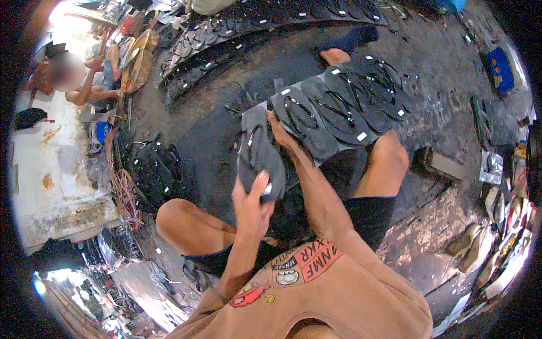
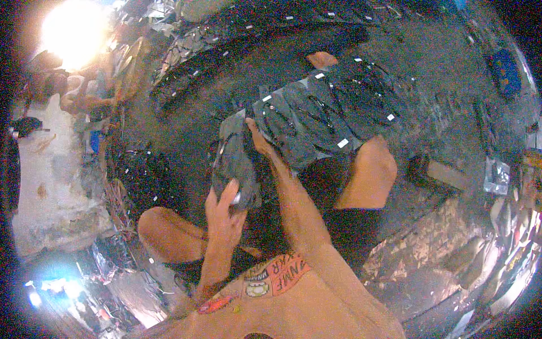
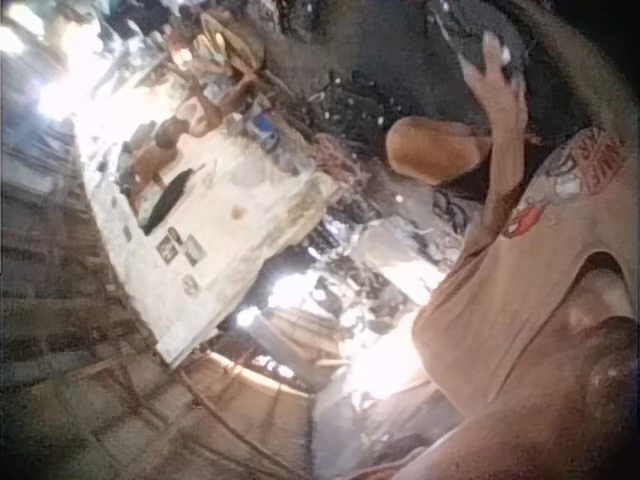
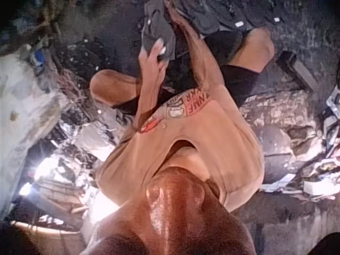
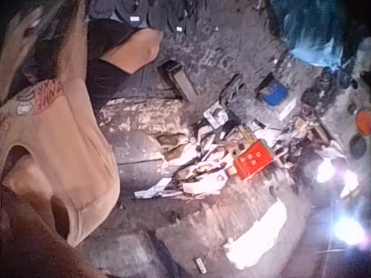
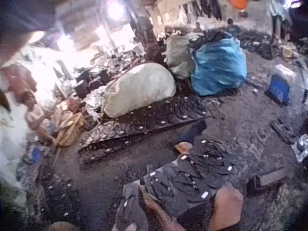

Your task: The person sits on the floor and uses a curved blade to trim the edges of black rubber flip-flop soles. They repeatedly pick up soles, cut along the perimeter, and place the trimmed pieces into a growing pile.

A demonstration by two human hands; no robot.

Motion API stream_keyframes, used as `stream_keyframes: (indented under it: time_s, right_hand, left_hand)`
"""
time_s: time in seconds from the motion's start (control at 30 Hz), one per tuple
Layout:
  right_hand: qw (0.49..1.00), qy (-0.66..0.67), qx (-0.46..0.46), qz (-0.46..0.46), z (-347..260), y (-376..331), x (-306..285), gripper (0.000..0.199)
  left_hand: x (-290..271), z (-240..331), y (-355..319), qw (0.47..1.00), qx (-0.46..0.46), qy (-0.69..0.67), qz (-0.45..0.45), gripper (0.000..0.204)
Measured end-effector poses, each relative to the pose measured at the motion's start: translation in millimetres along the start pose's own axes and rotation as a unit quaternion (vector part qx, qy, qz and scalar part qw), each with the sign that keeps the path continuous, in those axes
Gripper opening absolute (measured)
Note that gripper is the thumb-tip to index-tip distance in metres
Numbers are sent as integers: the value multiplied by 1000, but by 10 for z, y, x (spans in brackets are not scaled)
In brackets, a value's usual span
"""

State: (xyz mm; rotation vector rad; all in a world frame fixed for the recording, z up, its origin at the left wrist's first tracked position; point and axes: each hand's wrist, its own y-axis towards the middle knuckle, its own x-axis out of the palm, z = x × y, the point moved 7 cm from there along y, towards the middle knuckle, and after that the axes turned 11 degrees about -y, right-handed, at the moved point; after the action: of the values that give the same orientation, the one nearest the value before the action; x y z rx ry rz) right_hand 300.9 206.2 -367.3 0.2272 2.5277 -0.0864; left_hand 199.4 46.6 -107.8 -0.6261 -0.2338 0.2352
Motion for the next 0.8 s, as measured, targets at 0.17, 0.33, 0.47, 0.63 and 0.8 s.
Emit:
stream_keyframes:
  time_s: [0.17,0.33,0.47,0.63,0.8]
  right_hand:
    - [898,349,215,-163,-961,-562,-764,54]
    - [918,391,54,-37,-1948,-835,-1913,41]
    - [977,204,-22,-55,-2405,-1390,-2259,35]
    - [980,190,-46,-40,-2556,-2102,-2566,36]
    - [979,-35,-48,-195,-1841,-3284,-2509,29]
  left_hand:
    - [-612,491,-510,979,109,172,4,83]
    - [-570,370,-866,899,228,365,-87,85]
    - [-380,812,-818,941,305,75,-123,63]
    - [-672,963,-851,995,76,-16,-67,41]
    - [-941,827,-1050,987,-19,-76,-139,45]
